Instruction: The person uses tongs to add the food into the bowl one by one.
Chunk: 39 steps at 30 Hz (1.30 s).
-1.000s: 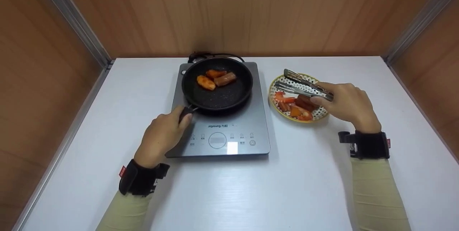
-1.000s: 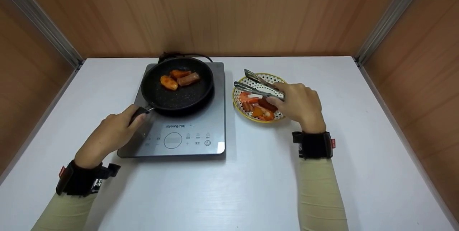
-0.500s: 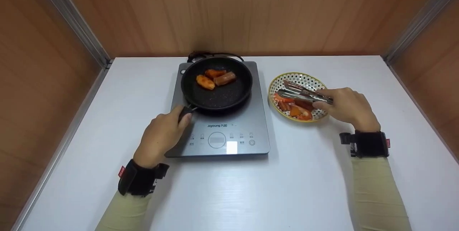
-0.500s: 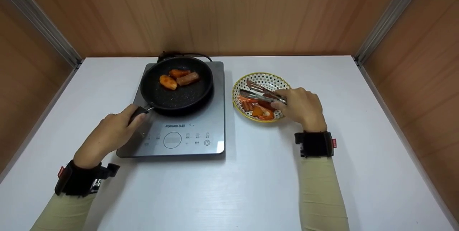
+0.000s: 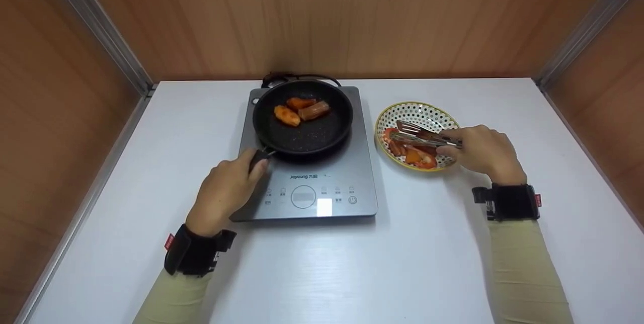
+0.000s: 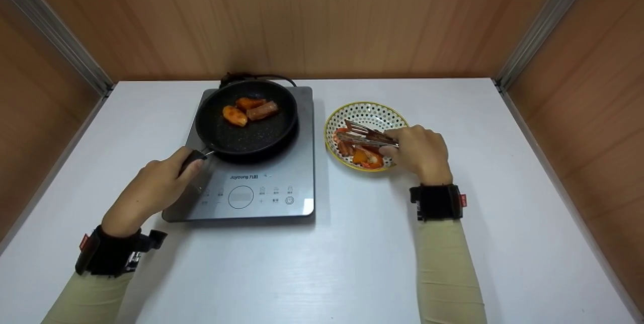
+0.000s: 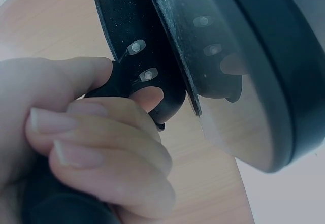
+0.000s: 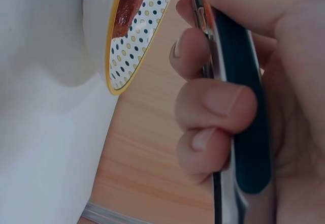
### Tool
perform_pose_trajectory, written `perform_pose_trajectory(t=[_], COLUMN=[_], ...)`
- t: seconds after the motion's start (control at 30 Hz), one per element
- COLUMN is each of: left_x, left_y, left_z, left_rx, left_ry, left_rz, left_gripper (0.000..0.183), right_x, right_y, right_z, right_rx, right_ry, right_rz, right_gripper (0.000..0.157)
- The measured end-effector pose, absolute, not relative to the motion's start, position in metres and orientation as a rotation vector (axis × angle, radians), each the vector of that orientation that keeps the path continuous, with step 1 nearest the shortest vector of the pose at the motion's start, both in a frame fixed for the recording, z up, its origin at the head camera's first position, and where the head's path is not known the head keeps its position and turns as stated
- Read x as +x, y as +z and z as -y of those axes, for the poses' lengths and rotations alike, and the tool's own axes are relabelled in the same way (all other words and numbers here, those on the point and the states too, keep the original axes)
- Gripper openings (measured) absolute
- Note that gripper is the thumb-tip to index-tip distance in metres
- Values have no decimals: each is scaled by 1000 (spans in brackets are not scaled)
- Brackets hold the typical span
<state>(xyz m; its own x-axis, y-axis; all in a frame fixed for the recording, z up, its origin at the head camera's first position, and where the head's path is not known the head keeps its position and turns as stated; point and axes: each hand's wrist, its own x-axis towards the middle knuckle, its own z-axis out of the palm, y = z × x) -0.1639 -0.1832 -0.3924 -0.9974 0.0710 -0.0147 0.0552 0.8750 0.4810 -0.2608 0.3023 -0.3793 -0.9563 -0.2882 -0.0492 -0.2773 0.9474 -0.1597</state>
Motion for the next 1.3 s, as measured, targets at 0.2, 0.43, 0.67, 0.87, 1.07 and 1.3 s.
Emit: perform_pose_trajectory(t=[0.2,0.43,0.67,0.87,1.07,1.3], left_x=[-164,-163,-164,-164,-164,-164], left_y=[-392,-390,-391,-392,-392,-391], left_z=[183,182,183,183,183,183], left_rx=[103,102,97,93,100,96], left_ry=[770,749,752,752,747,733], left_rz=[-3010,-3020,-3021,-3018,-3021,-3018], left_gripper=[26,29,27,27,28,28], right_x=[-262,-263,-262,-262,-260,-259], right_y=[-384,-387,-387,-386,-381,-381], right_z=[-294,-292,-292,-292,-292,-291], right_rx=[-429,-432,-389,-383,-363,-352], right_ry=[-195,-155,-155,-143,-151,-163], right_rz=[-3064,-3094,-3117,-3124,-3111,-3121], right_gripper=[48,45,45,45,47,44])
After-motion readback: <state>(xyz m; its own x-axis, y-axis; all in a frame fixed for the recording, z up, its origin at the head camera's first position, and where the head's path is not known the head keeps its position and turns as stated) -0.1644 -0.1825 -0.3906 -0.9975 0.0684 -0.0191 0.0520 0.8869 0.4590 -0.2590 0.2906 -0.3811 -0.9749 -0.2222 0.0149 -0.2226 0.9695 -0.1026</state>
